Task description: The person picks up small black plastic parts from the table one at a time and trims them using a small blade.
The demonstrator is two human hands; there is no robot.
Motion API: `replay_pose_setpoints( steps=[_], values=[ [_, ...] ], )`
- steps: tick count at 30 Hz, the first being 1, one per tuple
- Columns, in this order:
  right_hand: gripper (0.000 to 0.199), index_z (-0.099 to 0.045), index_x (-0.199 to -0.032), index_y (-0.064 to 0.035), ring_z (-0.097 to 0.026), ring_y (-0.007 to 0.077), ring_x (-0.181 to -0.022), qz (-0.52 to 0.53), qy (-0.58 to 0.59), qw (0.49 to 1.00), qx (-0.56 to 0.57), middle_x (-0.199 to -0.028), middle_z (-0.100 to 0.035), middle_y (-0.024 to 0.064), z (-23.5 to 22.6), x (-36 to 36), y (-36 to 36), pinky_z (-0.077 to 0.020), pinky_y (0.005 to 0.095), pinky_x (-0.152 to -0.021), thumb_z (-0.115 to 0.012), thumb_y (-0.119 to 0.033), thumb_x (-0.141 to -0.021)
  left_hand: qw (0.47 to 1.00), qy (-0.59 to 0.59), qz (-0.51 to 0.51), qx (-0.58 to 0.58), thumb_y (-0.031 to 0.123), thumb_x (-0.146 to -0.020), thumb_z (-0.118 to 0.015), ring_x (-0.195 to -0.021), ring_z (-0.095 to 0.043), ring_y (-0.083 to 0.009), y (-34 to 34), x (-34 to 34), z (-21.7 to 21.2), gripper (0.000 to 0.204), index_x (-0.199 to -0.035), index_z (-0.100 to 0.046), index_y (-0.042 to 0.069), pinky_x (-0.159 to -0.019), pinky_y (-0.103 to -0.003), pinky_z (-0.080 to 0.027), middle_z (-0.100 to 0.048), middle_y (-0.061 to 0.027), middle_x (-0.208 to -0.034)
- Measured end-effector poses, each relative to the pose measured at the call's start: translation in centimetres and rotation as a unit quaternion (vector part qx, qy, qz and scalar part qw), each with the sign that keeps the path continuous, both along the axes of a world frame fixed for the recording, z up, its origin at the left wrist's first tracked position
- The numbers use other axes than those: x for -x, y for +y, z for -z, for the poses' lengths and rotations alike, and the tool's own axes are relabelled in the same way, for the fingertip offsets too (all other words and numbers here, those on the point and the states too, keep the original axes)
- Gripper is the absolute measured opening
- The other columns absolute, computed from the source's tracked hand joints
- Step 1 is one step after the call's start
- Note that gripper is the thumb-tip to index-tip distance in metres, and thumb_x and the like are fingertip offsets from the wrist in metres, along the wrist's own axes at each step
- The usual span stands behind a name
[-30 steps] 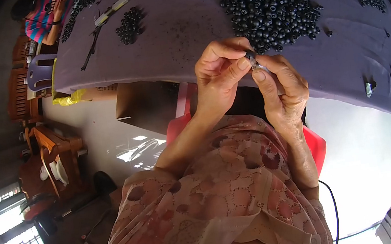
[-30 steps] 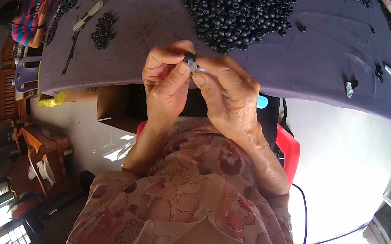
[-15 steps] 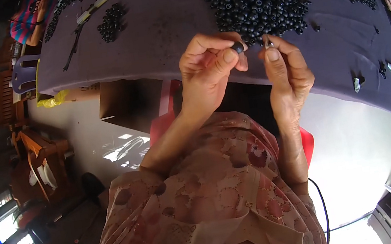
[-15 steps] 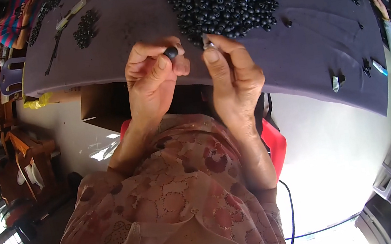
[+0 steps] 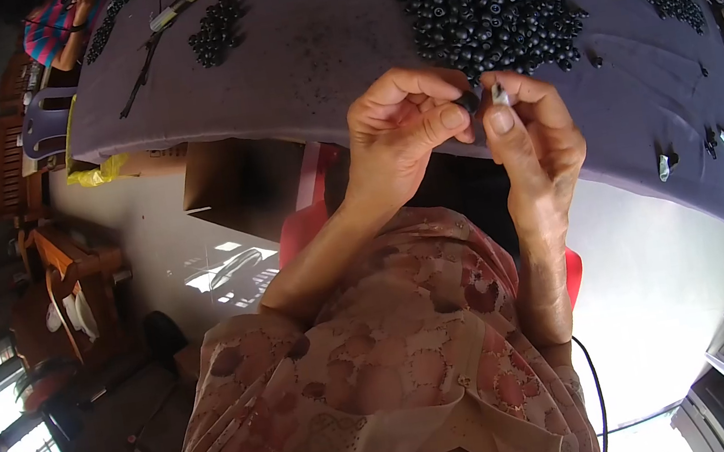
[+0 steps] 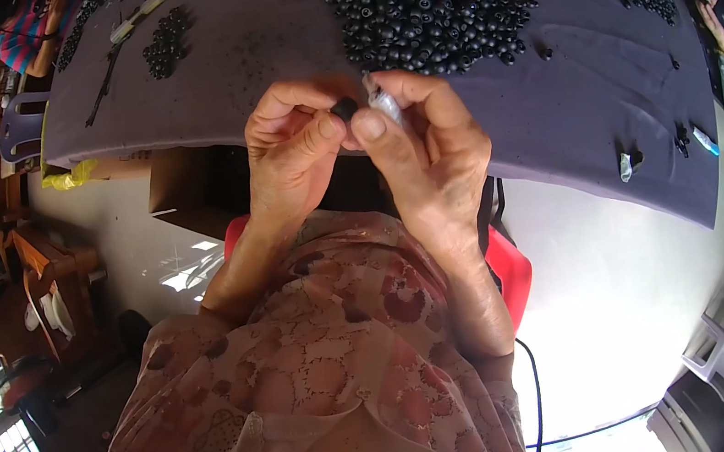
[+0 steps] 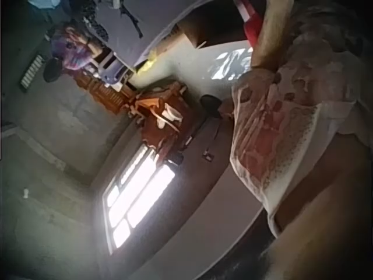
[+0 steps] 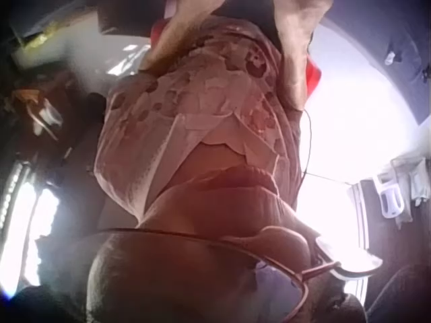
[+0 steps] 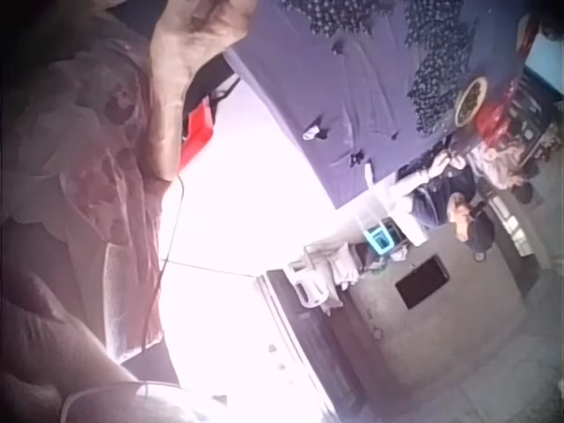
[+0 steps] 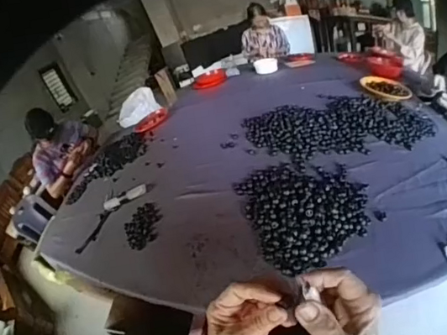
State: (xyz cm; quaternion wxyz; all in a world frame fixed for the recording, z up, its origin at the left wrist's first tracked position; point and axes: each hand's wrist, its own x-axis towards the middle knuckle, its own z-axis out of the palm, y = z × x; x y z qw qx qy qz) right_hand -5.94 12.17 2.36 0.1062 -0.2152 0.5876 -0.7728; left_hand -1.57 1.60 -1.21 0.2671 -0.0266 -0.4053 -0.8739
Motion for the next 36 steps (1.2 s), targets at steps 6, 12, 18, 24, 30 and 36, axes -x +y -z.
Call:
replay_pose_setpoints(
  steps=[6,12,18,24,30,36],
  values=[
    [0.015,-0.051,-0.092,0.004,-0.052,0.0088,-0.063,-0.134,-0.112,0.982,0.07,-0.074,-0.054,0.005,0.4,1.3,0.2,-0.0464,0.0205,-0.059,-0.056,0.001,-0.079,0.998,0.015,0.02,0.049,-0.006,-0.074,-0.057,-0.066,-0.057,-0.0148,-0.4,-0.2,0.2,0.016,-0.089,-0.055,-0.002,-0.061,-0.026,-0.05,-0.058,-0.0114,-0.084],
    [0.019,-0.053,-0.097,0.0028,-0.04,0.0035,-0.054,-0.071,-0.056,0.995,0.045,-0.073,-0.052,0.001,0.9,0.6,0.0,-0.0302,0.0164,-0.046,-0.053,-0.003,-0.08,0.998,-0.005,0.043,-0.037,-0.005,-0.075,-0.056,-0.064,-0.057,-0.0151,-0.3,-0.2,-0.3,0.017,-0.091,-0.055,-0.002,-0.062,-0.027,-0.05,-0.059,-0.0109,-0.077],
    [0.023,-0.053,-0.101,0.0036,-0.047,0.0057,-0.067,-0.008,0.036,0.999,-0.031,-0.081,-0.056,0.0039,0.8,-0.4,1.1,-0.0381,0.0172,-0.06,-0.054,-0.004,-0.08,1.0,0.002,0.01,0.009,-0.005,-0.075,-0.057,-0.066,-0.057,-0.0148,-0.6,-0.1,-0.2,0.017,-0.091,-0.055,-0.002,-0.062,-0.026,-0.049,-0.058,-0.0109,-0.085],
    [0.02,-0.054,-0.098,0.0026,-0.053,0.0094,-0.078,0.015,0.157,0.983,-0.093,-0.087,-0.056,0.0068,1.3,-0.7,1.5,-0.0436,0.019,-0.066,-0.056,0.002,-0.078,0.999,0.0,0.004,0.047,0.001,-0.077,-0.057,-0.074,-0.057,-0.015,-0.5,-0.4,-0.4,0.015,-0.092,-0.055,0.002,-0.065,-0.028,-0.049,-0.057,-0.0127,-0.096],
    [0.018,-0.057,-0.092,0.0032,-0.054,0.0104,-0.076,0.027,0.204,0.973,-0.104,-0.087,-0.055,0.0069,0.9,-0.6,1.2,-0.0432,0.019,-0.066,-0.058,0.002,-0.075,0.998,0.003,0.018,0.053,-0.001,-0.076,-0.057,-0.077,-0.055,-0.0119,-0.3,-0.3,-0.5,0.014,-0.09,-0.054,0.001,-0.069,-0.025,-0.047,-0.056,-0.0115,-0.095],
    [0.016,-0.059,-0.09,0.0033,-0.053,0.0101,-0.073,0.029,0.214,0.97,-0.112,-0.083,-0.056,0.0064,0.6,-0.3,1.4,-0.0421,0.0188,-0.064,-0.059,0.002,-0.074,0.996,0.001,-0.006,0.09,-0.002,-0.075,-0.058,-0.078,-0.054,-0.0119,-0.2,-0.2,-0.3,0.015,-0.089,-0.054,0.001,-0.07,-0.025,-0.046,-0.056,-0.0114,-0.094]
  ],
)
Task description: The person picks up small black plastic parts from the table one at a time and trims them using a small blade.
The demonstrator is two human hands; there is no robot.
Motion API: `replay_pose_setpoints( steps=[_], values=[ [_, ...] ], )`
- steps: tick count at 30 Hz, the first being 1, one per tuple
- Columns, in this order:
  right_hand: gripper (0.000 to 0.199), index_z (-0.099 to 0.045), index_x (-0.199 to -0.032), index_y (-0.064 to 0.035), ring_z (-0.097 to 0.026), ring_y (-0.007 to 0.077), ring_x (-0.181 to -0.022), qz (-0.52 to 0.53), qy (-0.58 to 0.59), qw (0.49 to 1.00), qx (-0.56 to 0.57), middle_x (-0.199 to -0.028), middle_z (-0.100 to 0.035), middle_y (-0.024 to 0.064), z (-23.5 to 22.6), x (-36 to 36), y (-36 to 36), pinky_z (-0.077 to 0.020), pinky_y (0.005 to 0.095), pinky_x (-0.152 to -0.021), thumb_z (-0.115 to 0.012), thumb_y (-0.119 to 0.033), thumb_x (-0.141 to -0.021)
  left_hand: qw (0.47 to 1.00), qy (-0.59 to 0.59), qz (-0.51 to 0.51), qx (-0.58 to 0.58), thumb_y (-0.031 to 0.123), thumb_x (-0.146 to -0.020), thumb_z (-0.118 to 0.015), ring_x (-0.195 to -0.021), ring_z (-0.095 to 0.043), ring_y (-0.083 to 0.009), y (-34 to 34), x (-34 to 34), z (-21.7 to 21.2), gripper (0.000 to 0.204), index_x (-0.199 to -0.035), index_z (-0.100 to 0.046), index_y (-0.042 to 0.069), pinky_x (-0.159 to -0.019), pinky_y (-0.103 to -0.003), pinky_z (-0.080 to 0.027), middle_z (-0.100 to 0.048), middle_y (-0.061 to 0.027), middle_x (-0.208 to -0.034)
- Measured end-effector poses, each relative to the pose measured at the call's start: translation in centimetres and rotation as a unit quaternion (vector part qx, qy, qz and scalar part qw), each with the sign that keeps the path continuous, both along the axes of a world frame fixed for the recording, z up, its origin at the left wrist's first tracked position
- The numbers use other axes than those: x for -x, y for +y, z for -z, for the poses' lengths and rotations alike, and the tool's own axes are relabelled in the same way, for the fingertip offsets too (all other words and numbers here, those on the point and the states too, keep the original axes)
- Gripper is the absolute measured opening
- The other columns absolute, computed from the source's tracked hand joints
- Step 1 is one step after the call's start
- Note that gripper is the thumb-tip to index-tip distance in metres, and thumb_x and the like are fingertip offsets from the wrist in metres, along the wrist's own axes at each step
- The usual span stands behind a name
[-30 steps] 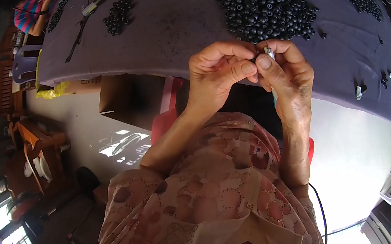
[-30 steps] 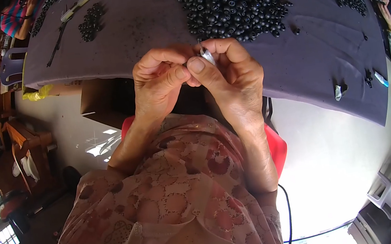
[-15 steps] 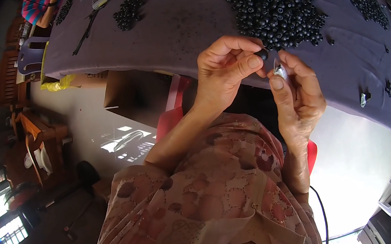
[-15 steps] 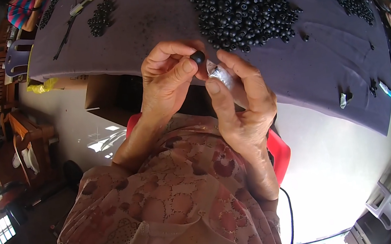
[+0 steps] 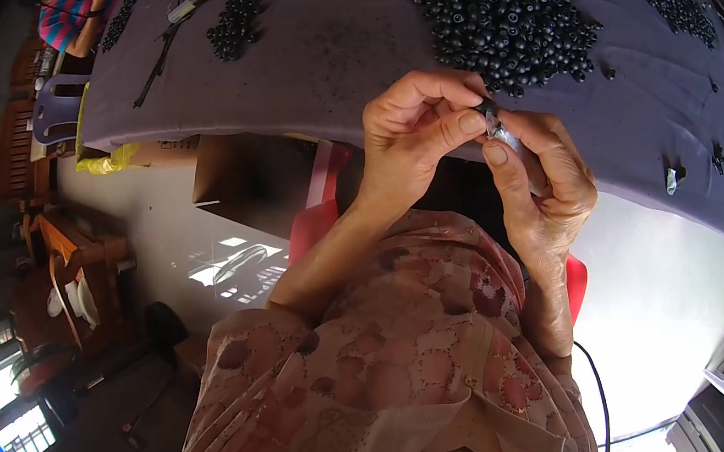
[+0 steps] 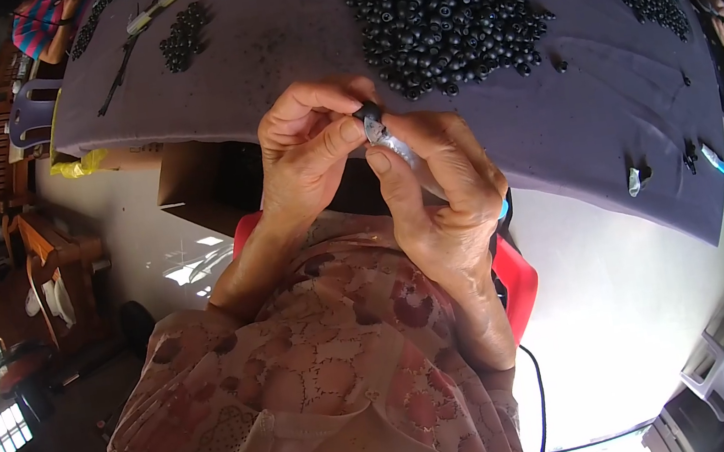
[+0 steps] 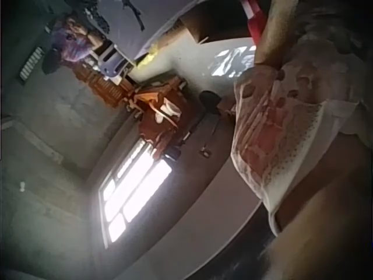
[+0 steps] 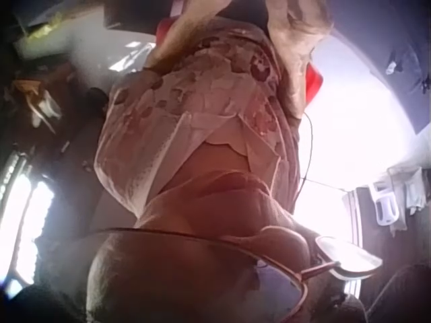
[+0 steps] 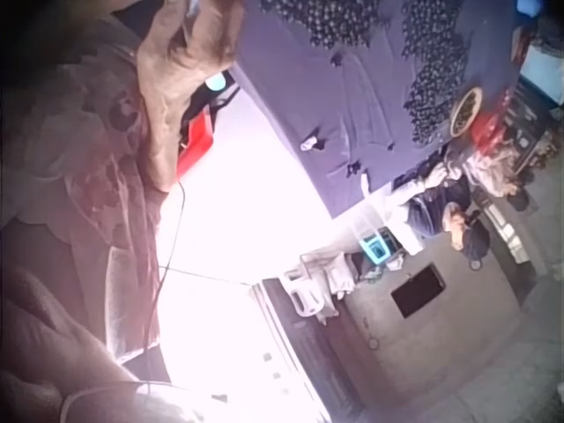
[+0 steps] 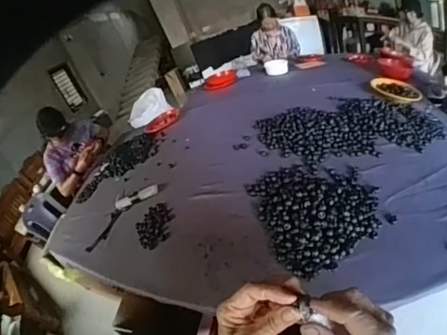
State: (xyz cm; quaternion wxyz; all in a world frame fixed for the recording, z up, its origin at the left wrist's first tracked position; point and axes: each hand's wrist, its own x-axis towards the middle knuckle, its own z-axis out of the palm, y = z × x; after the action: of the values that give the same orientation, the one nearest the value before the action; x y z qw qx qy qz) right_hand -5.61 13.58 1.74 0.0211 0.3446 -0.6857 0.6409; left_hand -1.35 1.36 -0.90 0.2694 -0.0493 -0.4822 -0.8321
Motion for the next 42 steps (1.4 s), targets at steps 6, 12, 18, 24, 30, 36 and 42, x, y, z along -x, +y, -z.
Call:
replay_pose_setpoints(
  steps=[6,12,18,24,30,36,42],
  values=[
    [0.017,-0.059,-0.09,0.0037,-0.052,0.0099,-0.072,-0.012,-0.013,1.0,0.01,-0.081,-0.056,0.0063,0.15,-0.03,-0.16,-0.0415,0.0183,-0.063,-0.059,0.002,-0.073,1.0,-0.001,0.012,-0.018,-0.002,-0.075,-0.058,-0.078,-0.054,-0.0123,-0.26,0.0,0.11,0.015,-0.089,-0.055,0.0,-0.07,-0.025,-0.046,-0.056,-0.0112,-0.094],
    [0.017,-0.059,-0.09,0.0035,-0.052,0.0097,-0.071,-0.002,-0.017,1.0,0.006,-0.081,-0.056,0.0061,0.11,-0.16,-0.18,-0.0416,0.0184,-0.063,-0.059,0.003,-0.073,0.999,0.01,0.0,-0.036,-0.01,-0.073,-0.056,-0.077,-0.058,-0.0148,-0.12,0.15,0.33,0.016,-0.087,-0.055,-0.002,-0.068,-0.027,-0.052,-0.055,-0.0118,-0.093],
    [0.017,-0.059,-0.09,0.0032,-0.052,0.0096,-0.071,0.002,-0.032,0.999,0.004,-0.081,-0.056,0.0059,-0.08,-0.26,-0.19,-0.0416,0.0185,-0.063,-0.059,0.002,-0.073,0.999,0.01,-0.009,-0.04,-0.01,-0.073,-0.056,-0.077,-0.058,-0.0152,0.02,0.14,0.3,0.016,-0.086,-0.055,-0.002,-0.068,-0.027,-0.053,-0.055,-0.0118,-0.092],
    [0.018,-0.059,-0.093,0.0033,-0.051,0.0087,-0.07,-0.004,-0.024,1.0,0.002,-0.081,-0.056,0.0049,0.26,-0.21,-0.14,-0.0418,0.0181,-0.063,-0.058,0.003,-0.074,0.999,0.022,0.003,-0.034,-0.01,-0.073,-0.056,-0.077,-0.058,-0.0157,-0.13,0.15,0.38,0.015,-0.086,-0.055,-0.002,-0.067,-0.027,-0.053,-0.055,-0.0116,-0.092],
    [0.021,-0.059,-0.095,0.003,-0.05,0.0074,-0.07,-0.019,-0.081,0.996,0.013,-0.081,-0.055,0.0034,0.39,-0.32,-0.06,-0.041,0.017,-0.062,-0.057,0.004,-0.075,0.999,0.014,0.005,-0.039,-0.009,-0.074,-0.056,-0.077,-0.059,-0.0156,0.02,0.13,0.33,0.014,-0.086,-0.054,-0.002,-0.067,-0.027,-0.053,-0.055,-0.0114,-0.092],
    [0.02,-0.06,-0.095,0.0024,-0.05,0.0074,-0.069,-0.011,-0.041,0.999,0.014,-0.08,-0.056,0.0035,0.76,0.0,-0.25,-0.0406,0.0171,-0.061,-0.058,0.003,-0.074,0.999,0.018,0.003,-0.039,-0.01,-0.074,-0.055,-0.076,-0.058,-0.0146,0.06,0.32,0.74,0.015,-0.086,-0.053,-0.001,-0.067,-0.026,-0.052,-0.055,-0.0113,-0.093],
    [0.02,-0.06,-0.094,0.0023,-0.049,0.008,-0.067,-0.011,-0.041,0.999,0.02,-0.079,-0.056,0.0038,0.79,0.07,-0.36,-0.0402,0.0179,-0.06,-0.059,0.002,-0.074,0.999,0.025,-0.007,-0.032,-0.01,-0.074,-0.055,-0.077,-0.057,-0.0129,0.13,0.42,0.88,0.015,-0.086,-0.053,-0.001,-0.068,-0.025,-0.051,-0.055,-0.011,-0.094]
  ],
)
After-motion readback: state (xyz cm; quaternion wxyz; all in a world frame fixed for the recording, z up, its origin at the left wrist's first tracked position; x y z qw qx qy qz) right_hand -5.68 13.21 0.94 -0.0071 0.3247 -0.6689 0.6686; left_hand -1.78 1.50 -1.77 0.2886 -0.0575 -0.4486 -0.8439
